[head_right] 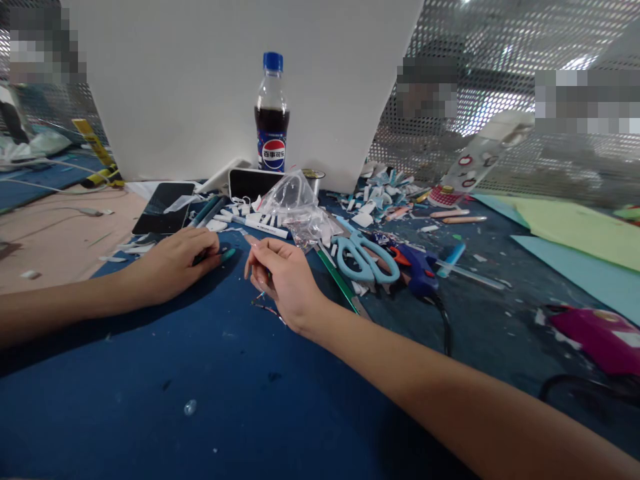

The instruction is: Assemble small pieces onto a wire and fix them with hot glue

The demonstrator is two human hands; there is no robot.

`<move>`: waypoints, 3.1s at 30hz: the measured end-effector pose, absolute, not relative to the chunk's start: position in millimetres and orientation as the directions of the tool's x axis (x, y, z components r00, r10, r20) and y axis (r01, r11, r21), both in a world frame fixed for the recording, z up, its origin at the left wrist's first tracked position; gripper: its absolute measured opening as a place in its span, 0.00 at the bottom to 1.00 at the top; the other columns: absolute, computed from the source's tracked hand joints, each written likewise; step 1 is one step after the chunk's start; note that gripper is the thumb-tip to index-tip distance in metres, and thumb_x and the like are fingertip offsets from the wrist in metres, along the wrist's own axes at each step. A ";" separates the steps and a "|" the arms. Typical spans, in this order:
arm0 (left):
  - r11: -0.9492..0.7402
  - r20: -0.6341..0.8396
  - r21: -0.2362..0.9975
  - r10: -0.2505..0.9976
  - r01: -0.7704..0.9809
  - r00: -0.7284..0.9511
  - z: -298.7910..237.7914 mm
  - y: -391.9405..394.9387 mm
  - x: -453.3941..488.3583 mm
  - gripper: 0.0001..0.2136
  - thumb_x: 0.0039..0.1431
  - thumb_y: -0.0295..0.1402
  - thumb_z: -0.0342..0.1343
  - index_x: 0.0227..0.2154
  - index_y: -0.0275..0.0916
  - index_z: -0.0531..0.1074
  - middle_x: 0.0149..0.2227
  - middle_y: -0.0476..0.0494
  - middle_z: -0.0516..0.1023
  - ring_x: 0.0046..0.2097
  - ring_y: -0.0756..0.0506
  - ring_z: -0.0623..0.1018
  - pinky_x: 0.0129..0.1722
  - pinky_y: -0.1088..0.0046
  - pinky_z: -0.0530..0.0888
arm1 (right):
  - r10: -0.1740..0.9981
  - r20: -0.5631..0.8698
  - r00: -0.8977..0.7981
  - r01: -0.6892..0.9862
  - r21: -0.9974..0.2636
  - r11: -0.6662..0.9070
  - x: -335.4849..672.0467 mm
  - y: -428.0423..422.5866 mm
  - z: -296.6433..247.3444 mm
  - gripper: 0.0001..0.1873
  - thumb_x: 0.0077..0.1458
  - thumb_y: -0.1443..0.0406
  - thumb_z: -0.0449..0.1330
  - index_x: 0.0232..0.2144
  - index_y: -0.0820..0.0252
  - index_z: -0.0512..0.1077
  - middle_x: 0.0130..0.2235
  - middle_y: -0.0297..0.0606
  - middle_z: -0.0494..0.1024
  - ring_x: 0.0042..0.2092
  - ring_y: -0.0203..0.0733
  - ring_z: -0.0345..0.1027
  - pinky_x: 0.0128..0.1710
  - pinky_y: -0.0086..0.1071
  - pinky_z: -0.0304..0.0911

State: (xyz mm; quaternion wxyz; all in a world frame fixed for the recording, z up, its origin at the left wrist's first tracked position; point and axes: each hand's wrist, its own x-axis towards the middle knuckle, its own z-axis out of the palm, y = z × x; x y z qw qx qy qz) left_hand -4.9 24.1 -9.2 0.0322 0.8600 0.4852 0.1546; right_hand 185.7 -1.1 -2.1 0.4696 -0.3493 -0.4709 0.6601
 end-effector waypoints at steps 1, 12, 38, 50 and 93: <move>-0.536 0.229 0.197 0.840 0.821 0.493 -9.7 24.5 -4.9 0.07 0.59 0.33 0.42 0.25 0.39 0.59 0.29 0.46 0.66 0.34 0.46 0.66 0.35 0.68 0.64 | 0.951 -0.025 -0.307 -0.295 -0.948 -0.120 185.8 -1.0 -1.7 0.20 0.58 0.69 0.50 0.15 0.61 0.64 0.12 0.27 0.60 0.15 0.27 0.47 0.21 0.28 0.50; -0.395 0.372 0.376 0.893 0.838 0.254 -5.5 28.2 -9.7 0.03 0.58 0.30 0.45 0.30 0.40 0.58 0.29 0.49 0.65 0.30 0.49 0.65 0.30 0.72 0.63 | 0.949 -0.035 -0.314 -0.309 -0.941 -0.137 185.6 -0.3 -2.3 0.20 0.58 0.68 0.50 0.15 0.61 0.64 0.13 0.29 0.62 0.16 0.29 0.52 0.22 0.28 0.54; -0.496 0.346 0.226 0.845 0.838 0.407 -9.3 55.6 -14.6 0.09 0.56 0.33 0.50 0.24 0.39 0.58 0.28 0.49 0.62 0.33 0.47 0.64 0.37 0.69 0.63 | 0.944 -0.026 -0.328 -0.329 -0.934 -0.140 185.9 2.2 -4.7 0.17 0.56 0.69 0.52 0.16 0.61 0.65 0.15 0.30 0.62 0.18 0.29 0.52 0.21 0.27 0.52; -0.695 0.306 0.017 0.688 0.719 0.658 -11.8 60.9 -12.1 0.08 0.61 0.36 0.45 0.31 0.37 0.62 0.34 0.44 0.66 0.37 0.45 0.64 0.40 0.69 0.63 | 0.944 -0.049 -0.325 -0.299 -0.942 -0.152 184.1 1.9 -2.3 0.17 0.56 0.68 0.53 0.15 0.61 0.64 0.14 0.29 0.60 0.18 0.29 0.52 0.22 0.27 0.52; -0.023 -0.005 0.998 0.894 0.057 0.448 -2.3 5.6 9.7 0.12 0.60 0.37 0.47 0.24 0.36 0.61 0.22 0.55 0.58 0.23 0.56 0.56 0.23 0.78 0.56 | 0.916 0.127 -0.380 0.048 -0.987 0.156 184.1 -17.2 2.6 0.19 0.58 0.59 0.53 0.17 0.61 0.62 0.11 0.22 0.57 0.11 0.23 0.47 0.12 0.21 0.46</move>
